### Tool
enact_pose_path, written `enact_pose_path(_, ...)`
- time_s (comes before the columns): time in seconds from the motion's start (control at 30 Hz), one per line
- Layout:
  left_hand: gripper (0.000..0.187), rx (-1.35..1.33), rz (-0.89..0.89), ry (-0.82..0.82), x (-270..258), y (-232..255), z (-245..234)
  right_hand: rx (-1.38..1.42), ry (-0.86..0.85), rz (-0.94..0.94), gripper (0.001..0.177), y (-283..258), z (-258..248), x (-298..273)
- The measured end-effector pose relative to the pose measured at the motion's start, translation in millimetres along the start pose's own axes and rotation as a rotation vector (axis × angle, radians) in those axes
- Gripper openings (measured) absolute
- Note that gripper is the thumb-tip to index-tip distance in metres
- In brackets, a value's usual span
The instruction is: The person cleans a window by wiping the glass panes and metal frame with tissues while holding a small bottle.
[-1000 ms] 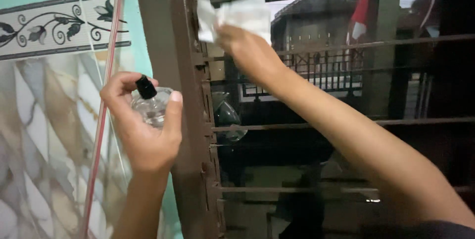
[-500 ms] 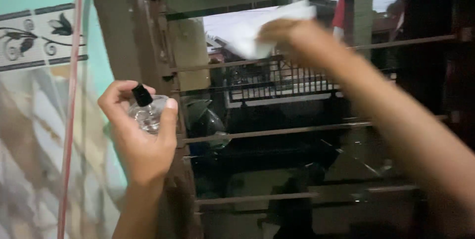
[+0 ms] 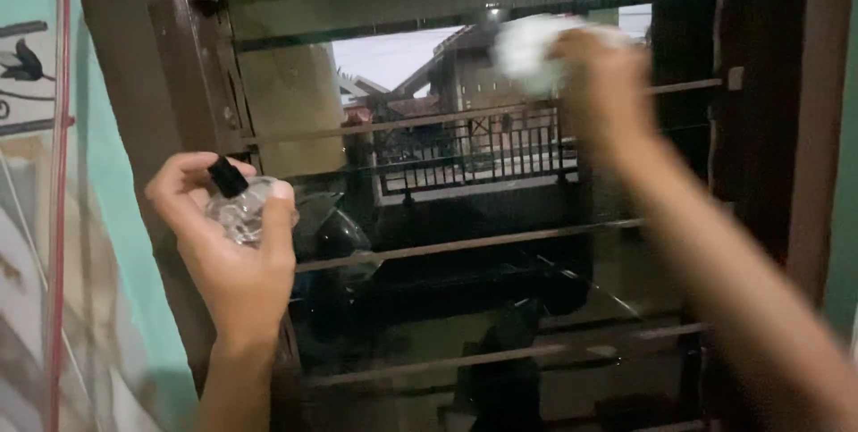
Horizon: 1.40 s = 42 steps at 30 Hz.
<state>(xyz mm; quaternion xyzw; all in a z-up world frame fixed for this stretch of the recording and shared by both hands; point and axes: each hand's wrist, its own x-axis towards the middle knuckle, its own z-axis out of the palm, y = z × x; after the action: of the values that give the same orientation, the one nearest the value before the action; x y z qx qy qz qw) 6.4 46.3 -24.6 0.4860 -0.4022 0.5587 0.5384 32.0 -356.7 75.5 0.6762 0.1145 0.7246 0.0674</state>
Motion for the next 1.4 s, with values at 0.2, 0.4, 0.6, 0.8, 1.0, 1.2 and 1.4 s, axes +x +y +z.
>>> enact_pose_path(0.2, 0.054, 0.175, 0.142, -0.033, 1.5, 14.5, 4.8, 0.576, -0.136, -0.356, 0.039, -198.7, 84.5, 82.6)
enact_pose_path(0.4, 0.055, 0.159, 0.089, -0.058, -0.9, 22.5, -4.7, 0.877, -0.460, 0.352, 0.044, -99.2, 19.1, 83.8)
enact_pose_path(0.6, 0.052, 0.017, 0.021, -0.067, 0.9, 12.2, 4.4, 0.234, -0.015, 0.154, 0.030, 73.9, -77.0, 10.0)
enact_pose_path(0.8, 0.053, 0.003, 0.022, -0.088, -8.0, 15.4, 14.4, -0.068, -0.035, -0.083, 0.025, 109.2, -82.3, -46.7)
enact_pose_path(1.0, 0.055, -0.051, -0.049, -0.041, -8.9, 21.1, 5.2, 0.007, -0.242, 0.189, 0.023, 14.3, -50.7, 4.8)
enact_pose_path(1.2, 0.053, 0.136, 0.069, -0.060, -15.8, 16.1, -15.1, 0.240, -0.188, -0.131, 0.014, -183.9, 64.2, 53.7)
enact_pose_path(1.4, 0.054, 0.131, 0.023, -0.053, -15.8, 17.2, -35.6, 0.471, -0.114, -0.294, 0.018, -280.2, 142.1, 93.2)
